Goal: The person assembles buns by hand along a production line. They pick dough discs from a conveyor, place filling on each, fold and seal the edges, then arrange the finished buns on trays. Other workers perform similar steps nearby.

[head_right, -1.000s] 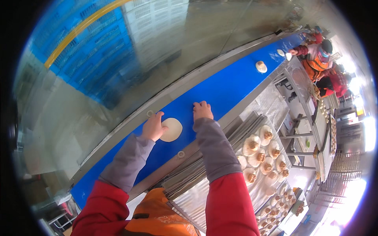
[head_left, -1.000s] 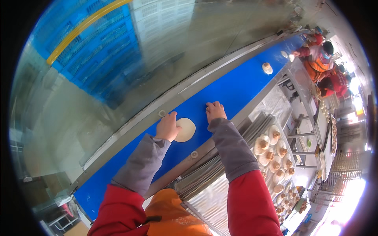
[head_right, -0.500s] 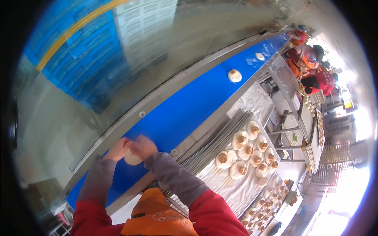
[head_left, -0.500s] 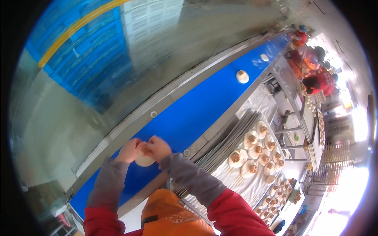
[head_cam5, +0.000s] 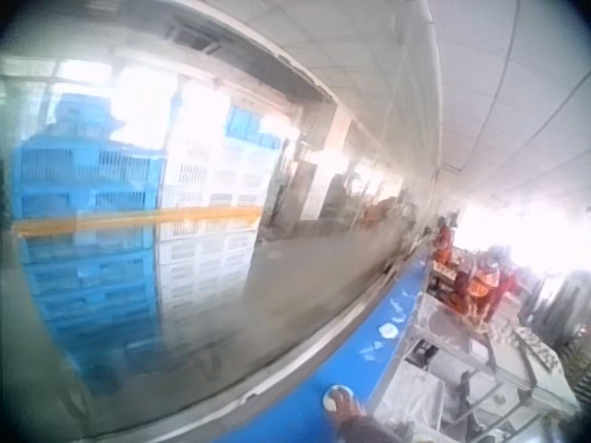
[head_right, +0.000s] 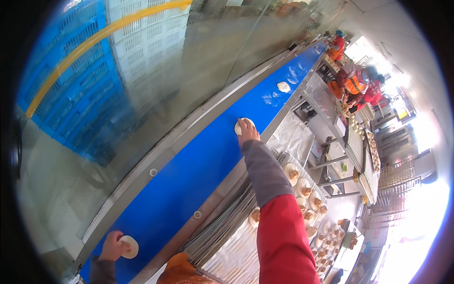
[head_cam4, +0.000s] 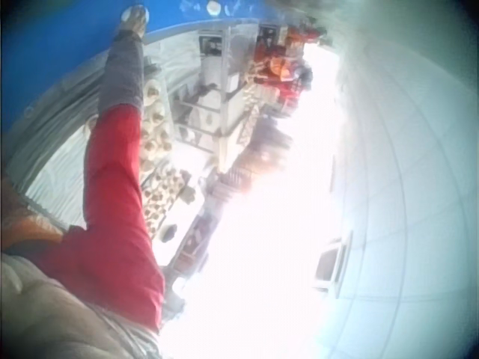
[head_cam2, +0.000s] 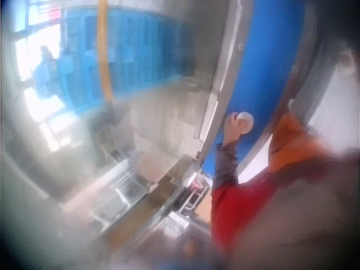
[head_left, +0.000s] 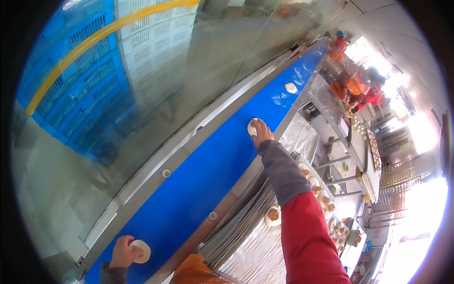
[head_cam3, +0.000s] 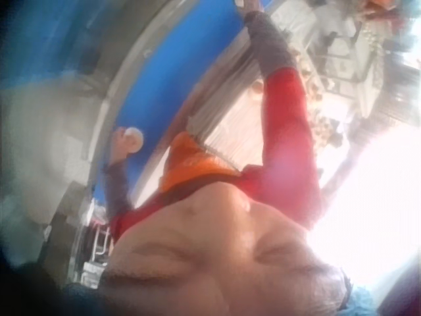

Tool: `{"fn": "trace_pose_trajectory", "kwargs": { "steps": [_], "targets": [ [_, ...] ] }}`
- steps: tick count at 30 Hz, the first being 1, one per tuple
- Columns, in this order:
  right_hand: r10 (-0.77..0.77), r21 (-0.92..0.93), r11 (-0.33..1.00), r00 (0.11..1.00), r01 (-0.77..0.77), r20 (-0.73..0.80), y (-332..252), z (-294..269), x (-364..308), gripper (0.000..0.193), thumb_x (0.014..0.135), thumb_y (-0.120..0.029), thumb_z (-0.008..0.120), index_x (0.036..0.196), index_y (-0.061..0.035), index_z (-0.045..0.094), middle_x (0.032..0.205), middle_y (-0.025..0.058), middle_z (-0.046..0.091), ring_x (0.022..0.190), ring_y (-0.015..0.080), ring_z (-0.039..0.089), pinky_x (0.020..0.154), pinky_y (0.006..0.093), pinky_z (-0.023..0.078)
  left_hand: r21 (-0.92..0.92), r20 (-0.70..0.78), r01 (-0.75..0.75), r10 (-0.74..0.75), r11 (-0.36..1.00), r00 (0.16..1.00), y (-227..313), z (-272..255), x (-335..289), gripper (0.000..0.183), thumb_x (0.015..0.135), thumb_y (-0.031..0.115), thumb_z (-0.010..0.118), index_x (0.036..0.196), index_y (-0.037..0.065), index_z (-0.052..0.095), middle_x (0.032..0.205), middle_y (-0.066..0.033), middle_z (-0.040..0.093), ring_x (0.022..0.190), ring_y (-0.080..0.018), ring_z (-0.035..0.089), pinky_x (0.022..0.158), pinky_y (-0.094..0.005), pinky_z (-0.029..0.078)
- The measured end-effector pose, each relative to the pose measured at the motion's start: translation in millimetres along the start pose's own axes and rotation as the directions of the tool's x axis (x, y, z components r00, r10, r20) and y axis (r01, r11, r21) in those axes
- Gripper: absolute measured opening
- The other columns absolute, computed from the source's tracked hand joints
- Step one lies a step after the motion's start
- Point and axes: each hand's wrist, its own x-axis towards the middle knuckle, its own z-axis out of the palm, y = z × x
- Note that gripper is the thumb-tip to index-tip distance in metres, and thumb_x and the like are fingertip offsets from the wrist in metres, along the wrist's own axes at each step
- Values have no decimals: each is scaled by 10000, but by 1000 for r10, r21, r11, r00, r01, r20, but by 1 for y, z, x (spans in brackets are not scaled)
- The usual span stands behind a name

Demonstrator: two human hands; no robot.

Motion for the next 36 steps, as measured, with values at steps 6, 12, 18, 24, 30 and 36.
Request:
{"fn": "trace_pose_trajectory", "kwargs": {
  "steps": [6,12,18,24,30,36],
  "targets": [
    [-96,196,980,942,33,321,13,27,16,492,843,-167,728,1319,-180,606,1334,94,582,1153,327,605,964,411,507,157,295,127,-169,979,940,-33,-39,-30,436,642,267,863,925,30,630,949,-175,589,916,-372,577,748,-447,482],
    [-76,204,978,848,-39,525,-7,12,-11,396,798,-334,787,1145,-151,727,1153,140,661,1097,336,623,937,413,510,297,324,318,-408,900,854,-40,-60,-77,527,662,283,833,1053,19,599,1044,-218,618,977,-378,608,798,-408,512],
    [173,104,930,672,-352,720,-59,14,-24,822,715,-616,791,1314,-85,606,1310,159,628,1210,348,594,972,424,497,92,275,446,-453,891,848,-38,-76,-109,621,717,278,820,1207,23,538,1133,-195,617,1063,-350,607,883,-420,514],
    [-75,106,994,758,8,648,-159,-28,-82,623,740,-471,784,1257,-167,615,1116,129,693,1070,321,659,858,427,541,-584,339,473,-332,659,880,13,-72,-99,689,760,271,809,1318,26,488,1199,-174,611,1126,-328,603,948,-435,511],
    [-65,710,555,828,-434,557,-166,-138,-228,536,799,-348,782,1220,-99,564,1100,171,685,1033,332,669,866,425,536,-752,573,481,87,451,815,121,-3,-50,630,839,175,741,1383,22,464,1233,-130,598,1161,-292,589,975,-449,507],
    [54,784,277,824,-555,564,12,-245,-379,501,811,-226,809,1220,-10,616,1077,87,697,996,156,659,894,333,533,-656,748,556,340,510,570,229,93,-28,588,905,64,654,1440,9,418,1302,-115,584,1184,-243,591,1019,-415,487]
  ]
}}
